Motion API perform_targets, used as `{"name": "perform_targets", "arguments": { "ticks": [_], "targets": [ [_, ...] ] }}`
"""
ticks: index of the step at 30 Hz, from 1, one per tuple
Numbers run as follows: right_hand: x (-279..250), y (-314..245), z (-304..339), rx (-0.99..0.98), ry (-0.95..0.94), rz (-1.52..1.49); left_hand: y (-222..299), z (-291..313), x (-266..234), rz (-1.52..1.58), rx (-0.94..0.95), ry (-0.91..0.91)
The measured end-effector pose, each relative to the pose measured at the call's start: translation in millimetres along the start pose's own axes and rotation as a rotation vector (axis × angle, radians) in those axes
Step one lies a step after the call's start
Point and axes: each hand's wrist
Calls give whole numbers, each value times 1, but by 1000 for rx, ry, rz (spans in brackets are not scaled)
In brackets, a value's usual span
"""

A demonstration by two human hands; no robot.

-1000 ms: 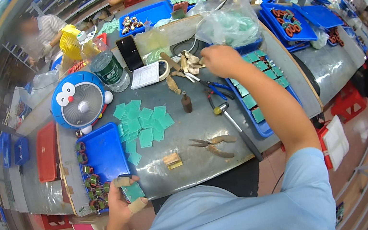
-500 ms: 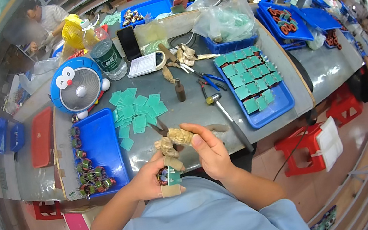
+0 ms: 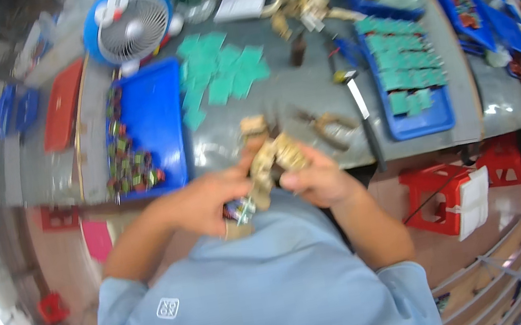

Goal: Assembling a toroidal transformer by fitting green insulation plates and securing them with pliers and a hammer.

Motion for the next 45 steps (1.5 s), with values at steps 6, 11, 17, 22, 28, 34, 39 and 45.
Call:
{"name": "perform_targets", "arguments": {
  "ticks": [6,11,17,22,28,34,39,45],
  "targets": [
    [-11,-5,25,-25,143,249,-11,33,-18,-94,-18,287],
    [33,-35,23,349,-130,945,-1,42,-22,-308,15,346],
    [55,-35,3,301,-215,1211,8,41,-27,-455,113,306],
    [56,-34,-3,271,-253,1218,4,36,-24,-487,192,305],
    [59,-37,-6,308,-261,1193,6,36,-24,-512,214,309],
    [58,-35,-4,277,-259,1216,5,35,-23,-516,224,307],
    [61,-34,-2,232,-240,1249,5,36,-22,-512,212,287],
    [66,-44,-4,237,-271,1403,8,37,-20,-472,154,246]
  ]
}}
Point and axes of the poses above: each hand's wrist, its own z-axis away from the middle knuckle, its own x-axis out of the palm, y = z × x, and after that the axes turned 11 degrees about z, right-handed
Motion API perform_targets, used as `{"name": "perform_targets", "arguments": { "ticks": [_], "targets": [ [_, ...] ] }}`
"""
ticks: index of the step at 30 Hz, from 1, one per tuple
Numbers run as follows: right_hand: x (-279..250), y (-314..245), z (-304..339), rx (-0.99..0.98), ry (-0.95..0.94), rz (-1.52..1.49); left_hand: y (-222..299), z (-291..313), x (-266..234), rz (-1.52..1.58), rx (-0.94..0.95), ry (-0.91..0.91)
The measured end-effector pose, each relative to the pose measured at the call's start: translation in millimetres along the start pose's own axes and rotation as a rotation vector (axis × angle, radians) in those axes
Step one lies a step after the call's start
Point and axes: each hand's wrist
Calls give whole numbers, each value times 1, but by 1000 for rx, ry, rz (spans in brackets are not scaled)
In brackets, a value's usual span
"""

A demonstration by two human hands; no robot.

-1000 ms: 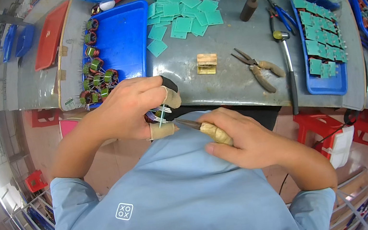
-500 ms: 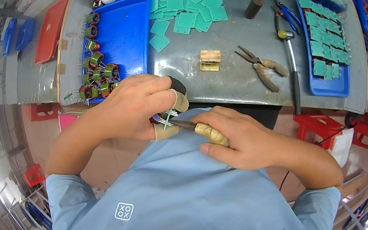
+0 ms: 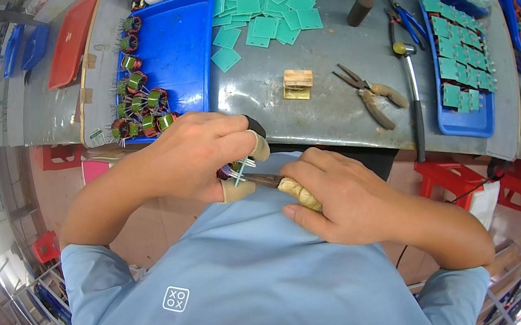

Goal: Assembling a toroidal transformer by fitting green insulation plates and securing them with pliers and a hammer.

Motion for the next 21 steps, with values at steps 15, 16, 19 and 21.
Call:
{"name": "perform_targets", "arguments": {
  "ticks": [15,16,19,21],
  "targets": [
    [-11,-8,5,8,-110,-287,18,3,-5,-60,63,39],
    [-12,-9,4,23,-128,-338,18,2,-4,-9,83,101],
    [-7,-6,2,28,-122,-368,14,1,-3,13,109,170],
    [-5,-4,1,16,-99,-345,9,1,2,33,117,193]
  ]
}}
Point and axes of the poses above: each hand's wrist, its own z-axis away from the middle knuckle, its own x-axis out of the palm, y = z × x, and after that the axes turned 11 degrees about z, right-handed
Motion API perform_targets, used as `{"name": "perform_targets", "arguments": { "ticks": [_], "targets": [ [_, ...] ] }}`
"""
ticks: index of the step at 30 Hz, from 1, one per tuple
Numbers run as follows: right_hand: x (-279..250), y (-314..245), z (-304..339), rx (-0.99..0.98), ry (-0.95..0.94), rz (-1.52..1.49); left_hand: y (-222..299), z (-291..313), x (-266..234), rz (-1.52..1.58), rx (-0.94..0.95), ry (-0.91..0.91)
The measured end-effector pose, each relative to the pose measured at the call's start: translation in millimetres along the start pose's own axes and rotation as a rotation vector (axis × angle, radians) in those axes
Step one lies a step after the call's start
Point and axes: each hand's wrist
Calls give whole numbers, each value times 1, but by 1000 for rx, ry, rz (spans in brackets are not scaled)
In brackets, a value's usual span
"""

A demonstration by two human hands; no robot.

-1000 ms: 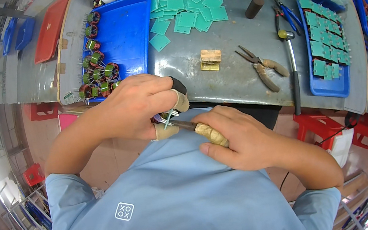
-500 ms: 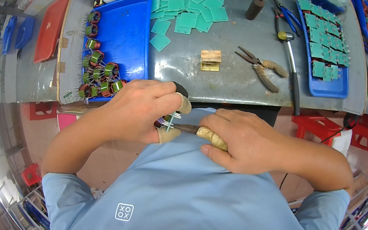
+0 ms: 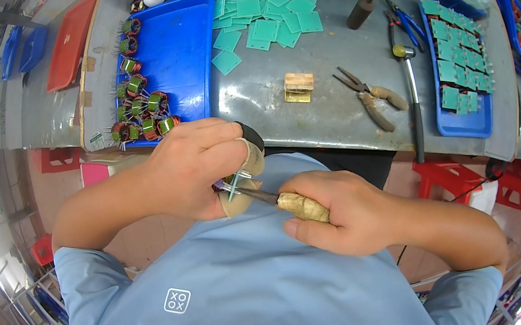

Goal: Assembling a toroidal transformer by fitting green insulation plates and securing them with pliers and a hammer.

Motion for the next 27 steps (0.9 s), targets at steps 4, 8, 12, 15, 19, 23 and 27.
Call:
{"name": "perform_targets", "arguments": {
  "ticks": [4,8,12,15,19,23,27],
  "targets": [
    [1,1,-1,17,11,17,3,0,-1,-66,-22,19],
    [-4,-5,-2,-64,137,348,4,2,0,-148,-4,2],
    [-10,-12,-1,-131,170,457,15,-2,-9,-189,-5,-99],
    [-11,-19,3,-147,180,447,20,-3,-13,-150,-27,-122],
    [-13,-26,11,-133,166,434,19,0,-11,-74,20,-46],
    [-14,-28,12,-157,180,440,26,3,-12,-98,1,-31],
    [-15,-20,6,-87,172,380,21,2,-14,-75,-163,-51]
  ]
}}
Point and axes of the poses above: each hand's wrist, its own z-axis away from the middle knuckle, its own x-axis out of the palm, y = z × x, and after that the axes turned 11 degrees about z, right-handed
